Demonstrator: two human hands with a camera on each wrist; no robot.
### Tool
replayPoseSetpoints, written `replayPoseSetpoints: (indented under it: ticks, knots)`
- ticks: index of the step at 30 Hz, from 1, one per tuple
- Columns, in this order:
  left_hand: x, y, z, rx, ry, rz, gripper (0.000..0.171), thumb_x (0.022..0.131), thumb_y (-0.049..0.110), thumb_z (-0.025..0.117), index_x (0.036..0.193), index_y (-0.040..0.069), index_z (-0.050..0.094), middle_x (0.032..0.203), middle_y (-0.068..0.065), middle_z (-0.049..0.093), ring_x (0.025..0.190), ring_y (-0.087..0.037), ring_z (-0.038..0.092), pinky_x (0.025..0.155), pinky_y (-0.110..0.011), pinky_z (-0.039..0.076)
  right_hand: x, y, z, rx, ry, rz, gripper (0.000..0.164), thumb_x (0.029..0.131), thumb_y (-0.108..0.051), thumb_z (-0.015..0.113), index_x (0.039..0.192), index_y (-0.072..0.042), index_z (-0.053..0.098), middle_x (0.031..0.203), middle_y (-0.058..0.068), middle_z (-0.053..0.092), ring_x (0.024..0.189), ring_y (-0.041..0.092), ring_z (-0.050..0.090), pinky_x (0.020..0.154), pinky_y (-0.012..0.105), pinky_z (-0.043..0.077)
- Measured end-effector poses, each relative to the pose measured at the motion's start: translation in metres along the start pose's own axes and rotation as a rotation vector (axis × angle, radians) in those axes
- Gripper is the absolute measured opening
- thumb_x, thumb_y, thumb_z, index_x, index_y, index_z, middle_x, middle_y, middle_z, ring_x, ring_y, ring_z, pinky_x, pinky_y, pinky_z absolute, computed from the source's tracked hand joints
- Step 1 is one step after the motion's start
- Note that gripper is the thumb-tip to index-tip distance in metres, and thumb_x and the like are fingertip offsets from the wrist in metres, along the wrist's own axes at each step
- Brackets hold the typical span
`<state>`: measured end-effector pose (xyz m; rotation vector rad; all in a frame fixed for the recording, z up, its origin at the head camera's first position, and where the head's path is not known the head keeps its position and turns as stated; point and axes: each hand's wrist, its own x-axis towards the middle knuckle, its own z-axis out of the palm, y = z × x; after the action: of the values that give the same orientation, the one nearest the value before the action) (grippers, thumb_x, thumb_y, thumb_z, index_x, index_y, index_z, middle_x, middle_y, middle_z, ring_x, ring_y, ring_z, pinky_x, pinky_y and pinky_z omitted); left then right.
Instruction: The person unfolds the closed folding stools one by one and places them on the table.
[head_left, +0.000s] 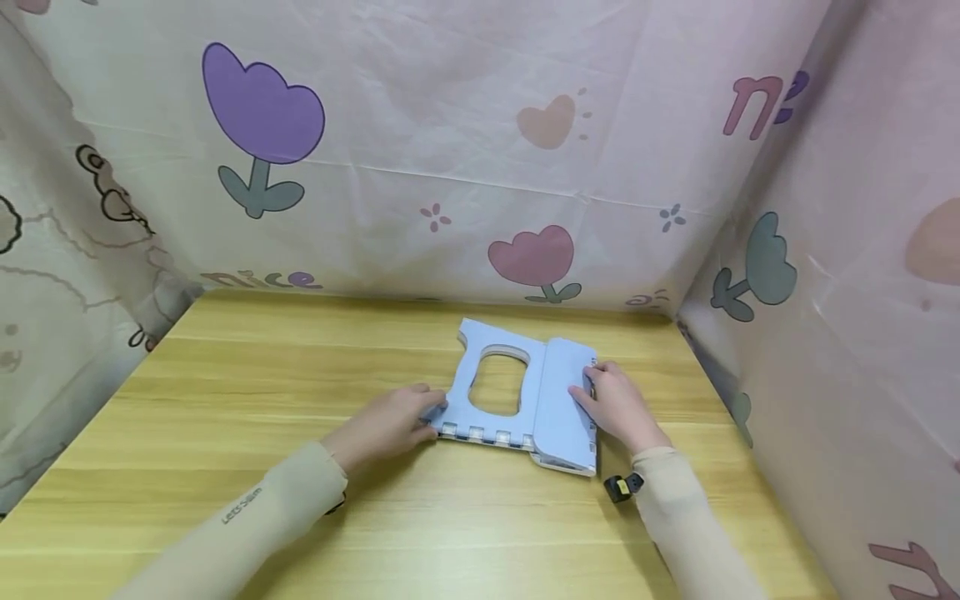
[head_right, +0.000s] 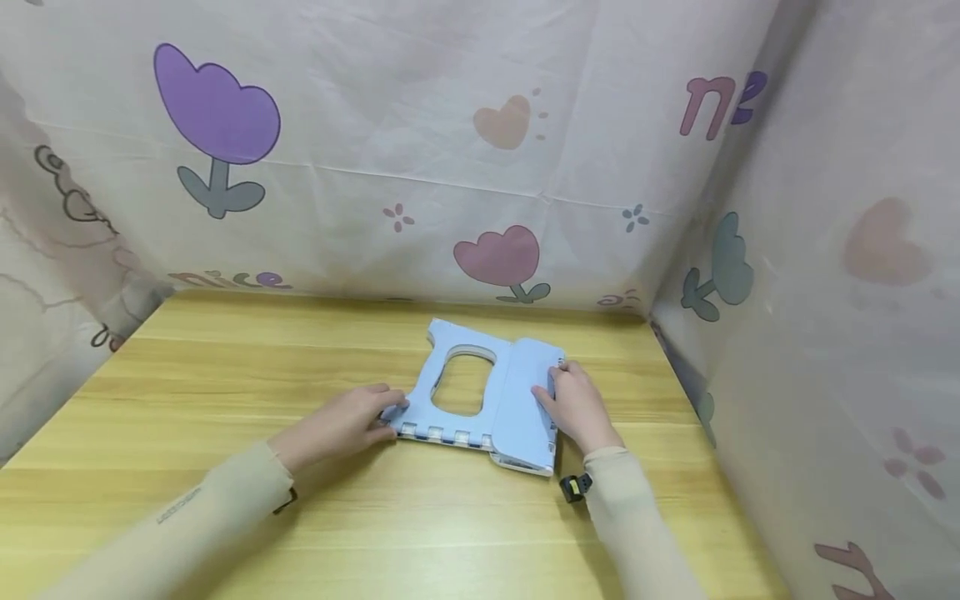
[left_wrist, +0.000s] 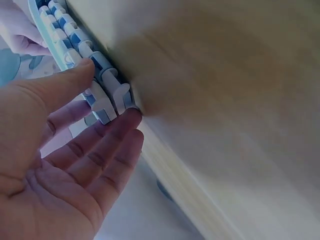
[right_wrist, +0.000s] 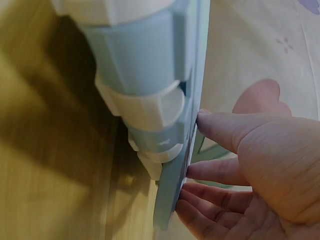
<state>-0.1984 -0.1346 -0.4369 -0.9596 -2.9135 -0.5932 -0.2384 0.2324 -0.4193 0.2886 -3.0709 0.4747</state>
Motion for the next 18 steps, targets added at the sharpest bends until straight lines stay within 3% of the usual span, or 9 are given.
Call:
replayPoseSetpoints:
  ticks: [4,10,15,18]
  knots:
    - [-0.018,-0.012,-0.004,0.004,0.025,-0.037,0.036,0.092,0.019,0.086,0.123,0.011,0.071,0.115,-0.007,0.075,0.092,-0.014,0.068,0.085,-0.038,0.063,0.009,-0.017,0.009,0.027,-0.003,-0.03,0.059,0.108,-0.033,0.067,0.146,0.011,0.058,0.152,0.033,0.055,0.14,0.048,0.057,0.12,0.06,0.046]
    - [-0.044,-0.02,-0.015,0.022,0.059,-0.08,0.04,0.091,0.016,0.087,0.127,0.008,0.072,0.127,-0.013,0.076,0.112,-0.03,0.074,0.098,-0.05,0.063,0.019,-0.039,0.017,0.073,-0.024,-0.073,0.06,0.107,-0.034,0.068,0.149,0.008,0.057,0.153,0.03,0.055,0.142,0.045,0.057,0.121,0.056,0.046]
    - [-0.05,-0.017,-0.023,0.044,0.049,-0.111,0.04,0.089,0.019,0.089,0.126,0.011,0.073,0.118,-0.007,0.076,0.09,-0.014,0.068,0.079,-0.038,0.062,0.021,-0.044,0.019,0.12,-0.045,-0.105,0.061,0.107,-0.035,0.068,0.15,0.008,0.056,0.156,0.029,0.053,0.145,0.045,0.054,0.124,0.057,0.043]
    - [-0.045,-0.008,-0.026,0.078,0.053,-0.112,0.041,0.088,0.022,0.09,0.124,0.013,0.074,0.116,-0.005,0.073,0.09,-0.011,0.066,0.077,-0.035,0.061,0.016,-0.04,0.016,0.161,-0.056,-0.127,0.06,0.107,-0.034,0.067,0.151,0.006,0.056,0.158,0.029,0.052,0.147,0.047,0.051,0.125,0.059,0.041]
